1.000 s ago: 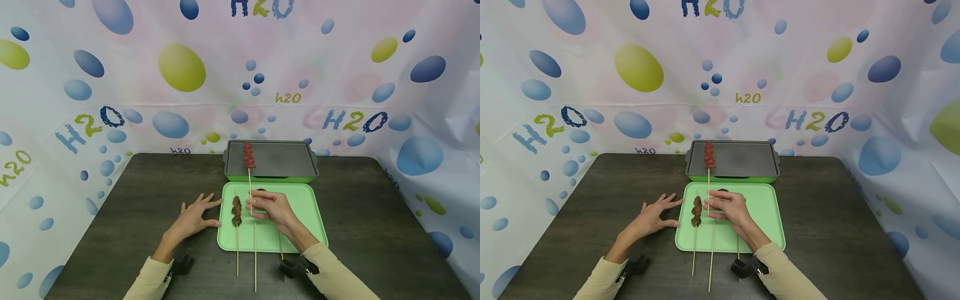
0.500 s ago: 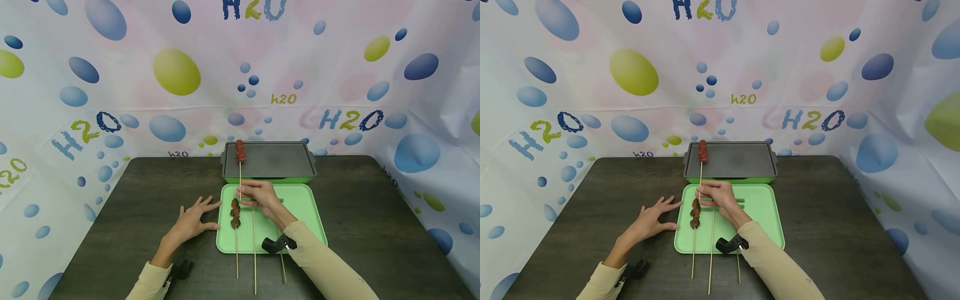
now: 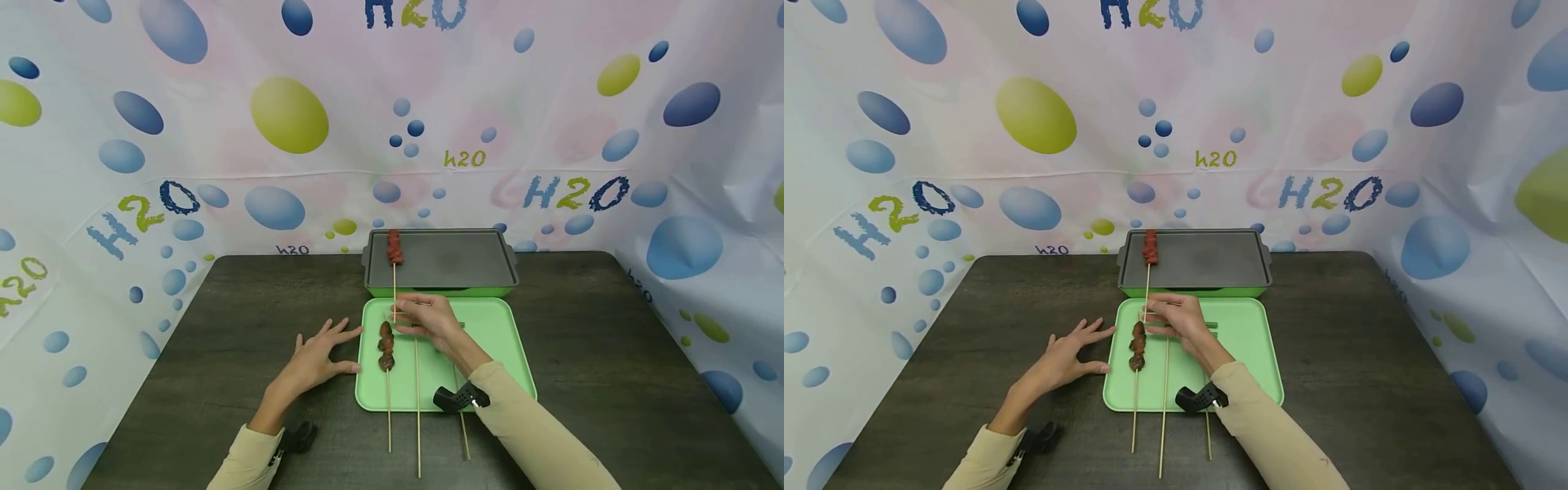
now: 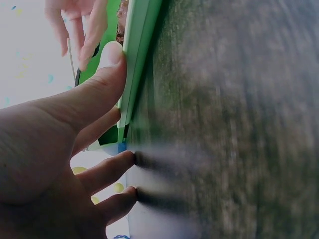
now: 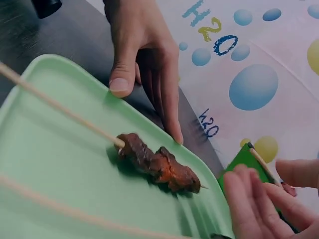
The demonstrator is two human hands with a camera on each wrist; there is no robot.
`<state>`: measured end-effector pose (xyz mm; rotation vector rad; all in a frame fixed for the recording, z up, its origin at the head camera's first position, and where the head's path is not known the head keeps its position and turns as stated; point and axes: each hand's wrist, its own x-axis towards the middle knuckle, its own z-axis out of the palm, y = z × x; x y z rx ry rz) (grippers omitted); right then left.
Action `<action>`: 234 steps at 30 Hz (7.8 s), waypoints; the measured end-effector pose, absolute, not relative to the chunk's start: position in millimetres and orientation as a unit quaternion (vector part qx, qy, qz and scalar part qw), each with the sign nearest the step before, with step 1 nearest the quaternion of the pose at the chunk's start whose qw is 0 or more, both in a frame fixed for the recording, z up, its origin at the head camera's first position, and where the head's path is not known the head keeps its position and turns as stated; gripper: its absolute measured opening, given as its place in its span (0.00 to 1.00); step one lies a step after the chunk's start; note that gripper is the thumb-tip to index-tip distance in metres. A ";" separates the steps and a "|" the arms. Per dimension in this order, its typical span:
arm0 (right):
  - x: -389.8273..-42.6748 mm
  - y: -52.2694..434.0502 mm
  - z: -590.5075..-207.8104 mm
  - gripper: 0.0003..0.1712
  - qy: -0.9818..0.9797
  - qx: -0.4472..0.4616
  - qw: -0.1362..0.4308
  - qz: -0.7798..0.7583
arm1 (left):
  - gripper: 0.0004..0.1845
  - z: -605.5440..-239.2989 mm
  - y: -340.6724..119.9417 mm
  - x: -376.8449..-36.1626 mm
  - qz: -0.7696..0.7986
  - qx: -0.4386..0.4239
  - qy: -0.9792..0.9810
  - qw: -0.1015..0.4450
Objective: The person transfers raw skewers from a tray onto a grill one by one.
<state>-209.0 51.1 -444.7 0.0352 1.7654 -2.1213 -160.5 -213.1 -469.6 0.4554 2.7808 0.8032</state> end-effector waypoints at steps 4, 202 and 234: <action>-191.7 69.1 -440.5 0.26 0.657 -0.033 0.176 -0.732 | 0.43 -468.5 -213.0 -159.5 0.275 0.158 0.943 0.102; -55.0 170.1 -462.4 0.32 0.603 -0.015 0.259 -0.755 | 0.43 -470.7 -216.7 -157.8 0.289 0.159 0.939 0.092; -203.7 174.7 -443.3 0.36 0.627 -0.009 0.240 -0.741 | 0.43 -472.5 -215.5 -159.2 0.294 0.157 0.938 0.092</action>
